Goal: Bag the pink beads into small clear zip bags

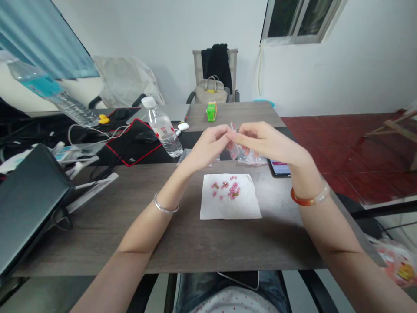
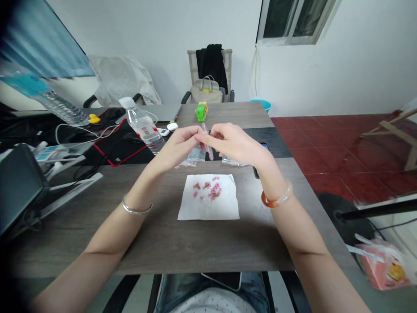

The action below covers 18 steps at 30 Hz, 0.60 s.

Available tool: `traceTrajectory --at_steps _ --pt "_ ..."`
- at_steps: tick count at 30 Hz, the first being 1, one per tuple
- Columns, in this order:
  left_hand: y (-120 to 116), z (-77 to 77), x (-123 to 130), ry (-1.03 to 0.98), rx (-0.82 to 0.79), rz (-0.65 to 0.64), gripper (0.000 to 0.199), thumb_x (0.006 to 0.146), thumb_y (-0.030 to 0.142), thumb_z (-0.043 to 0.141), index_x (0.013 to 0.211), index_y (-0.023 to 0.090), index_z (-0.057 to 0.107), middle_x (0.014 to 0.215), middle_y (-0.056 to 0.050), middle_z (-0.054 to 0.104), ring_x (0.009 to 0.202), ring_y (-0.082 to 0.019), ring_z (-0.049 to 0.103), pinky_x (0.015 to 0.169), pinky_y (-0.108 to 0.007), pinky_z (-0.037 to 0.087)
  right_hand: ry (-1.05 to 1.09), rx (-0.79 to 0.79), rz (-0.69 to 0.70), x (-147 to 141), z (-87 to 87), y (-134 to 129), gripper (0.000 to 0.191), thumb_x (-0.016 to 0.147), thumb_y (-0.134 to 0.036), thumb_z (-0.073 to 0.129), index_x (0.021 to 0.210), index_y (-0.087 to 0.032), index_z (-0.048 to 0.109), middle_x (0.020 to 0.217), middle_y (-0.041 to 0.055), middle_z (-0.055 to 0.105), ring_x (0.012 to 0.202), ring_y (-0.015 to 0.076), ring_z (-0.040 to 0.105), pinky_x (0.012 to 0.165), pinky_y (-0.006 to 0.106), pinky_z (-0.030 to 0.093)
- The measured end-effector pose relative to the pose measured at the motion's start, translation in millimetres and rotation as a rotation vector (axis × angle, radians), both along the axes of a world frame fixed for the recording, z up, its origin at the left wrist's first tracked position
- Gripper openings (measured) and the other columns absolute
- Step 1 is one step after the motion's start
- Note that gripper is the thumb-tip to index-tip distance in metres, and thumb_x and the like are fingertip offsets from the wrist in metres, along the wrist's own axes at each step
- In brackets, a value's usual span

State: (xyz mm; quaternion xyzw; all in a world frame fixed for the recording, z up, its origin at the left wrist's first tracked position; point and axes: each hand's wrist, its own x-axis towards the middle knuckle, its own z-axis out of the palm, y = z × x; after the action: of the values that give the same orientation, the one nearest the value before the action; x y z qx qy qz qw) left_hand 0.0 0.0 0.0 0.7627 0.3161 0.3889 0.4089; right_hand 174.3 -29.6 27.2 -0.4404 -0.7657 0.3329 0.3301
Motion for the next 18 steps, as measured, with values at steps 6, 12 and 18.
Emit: traceTrajectory --at_steps 6,12,18 --pt "5.8 -3.1 -0.7 -0.045 -0.107 -0.077 0.026 0.09 0.025 0.052 0.066 0.015 0.056 0.061 0.001 0.059 0.059 -0.01 0.057 0.063 -0.022 0.044 0.104 -0.152 0.219 3.4 -14.4 16.6 0.04 0.092 -0.05 0.052 0.072 -0.016 0.06 0.064 0.0008 0.06 0.055 0.0079 0.055 0.045 0.018 0.04" --pt "10.2 -7.2 -2.5 -0.032 -0.142 -0.058 0.029 0.091 0.031 0.05 0.068 0.015 0.057 0.062 0.001 0.06 0.06 -0.01 0.056 0.065 -0.022 0.044 0.078 -0.126 0.208 7.0 -15.6 20.6 0.031 0.091 -0.036 0.051 0.072 -0.015 0.061 0.068 0.0023 0.064 0.059 0.0089 0.057 0.049 0.019 0.042" --pt "1.3 -0.4 -2.8 0.182 0.035 0.037 0.03 0.092 0.028 0.046 0.066 0.015 0.055 0.064 0.0 0.059 0.062 -0.011 0.053 0.065 -0.024 0.04 -0.122 0.051 0.099 3.8 -8.9 12.5 0.025 0.082 -0.021 0.048 0.059 -0.015 0.057 0.058 -0.0001 0.06 0.052 0.0079 0.048 0.053 0.022 0.035"
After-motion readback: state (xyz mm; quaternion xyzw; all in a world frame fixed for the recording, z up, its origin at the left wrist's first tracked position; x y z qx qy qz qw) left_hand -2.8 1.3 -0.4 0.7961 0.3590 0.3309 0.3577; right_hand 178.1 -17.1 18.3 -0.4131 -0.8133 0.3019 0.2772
